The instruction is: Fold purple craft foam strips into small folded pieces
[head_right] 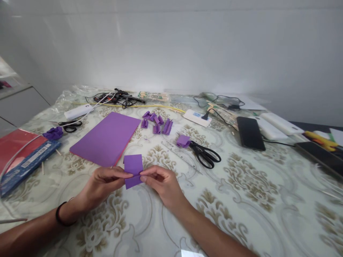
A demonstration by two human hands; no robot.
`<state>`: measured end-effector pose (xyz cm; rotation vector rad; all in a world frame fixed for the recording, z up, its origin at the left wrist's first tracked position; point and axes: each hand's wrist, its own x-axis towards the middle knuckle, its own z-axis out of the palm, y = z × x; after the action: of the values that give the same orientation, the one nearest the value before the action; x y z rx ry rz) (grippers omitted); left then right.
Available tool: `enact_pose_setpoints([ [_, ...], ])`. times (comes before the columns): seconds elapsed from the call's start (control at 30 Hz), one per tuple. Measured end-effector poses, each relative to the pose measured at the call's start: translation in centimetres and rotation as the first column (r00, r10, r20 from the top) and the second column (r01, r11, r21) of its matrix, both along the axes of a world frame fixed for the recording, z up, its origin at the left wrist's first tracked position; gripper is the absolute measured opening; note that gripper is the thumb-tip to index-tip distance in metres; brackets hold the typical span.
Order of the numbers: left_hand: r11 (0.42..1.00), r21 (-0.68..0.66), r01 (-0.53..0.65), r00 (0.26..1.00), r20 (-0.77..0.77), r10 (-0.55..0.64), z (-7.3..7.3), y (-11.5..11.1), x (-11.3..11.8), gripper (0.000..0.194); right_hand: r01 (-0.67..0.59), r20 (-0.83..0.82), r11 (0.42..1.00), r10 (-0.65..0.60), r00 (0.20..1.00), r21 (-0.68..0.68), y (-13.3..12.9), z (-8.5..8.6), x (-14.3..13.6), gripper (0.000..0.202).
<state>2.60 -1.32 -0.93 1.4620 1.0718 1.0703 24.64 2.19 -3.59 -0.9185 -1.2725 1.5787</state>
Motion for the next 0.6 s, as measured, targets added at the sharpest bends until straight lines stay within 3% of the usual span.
enact_pose_setpoints([
  [0.33,0.999,-0.030,-0.044,0.999,-0.005,0.044,-0.03,-0.04,0.22,0.017,-0.056,-0.005,0.998,0.056,0.998,-0.014,0.10,-0.47,0.28,0.018],
  [0.6,0.996,-0.084,-0.028,0.999,-0.036,0.025,-0.24,-0.15,0.13,0.017,-0.053,0.059,0.999,0.052,0.997,0.003,0.23,0.38,0.10,0.022],
])
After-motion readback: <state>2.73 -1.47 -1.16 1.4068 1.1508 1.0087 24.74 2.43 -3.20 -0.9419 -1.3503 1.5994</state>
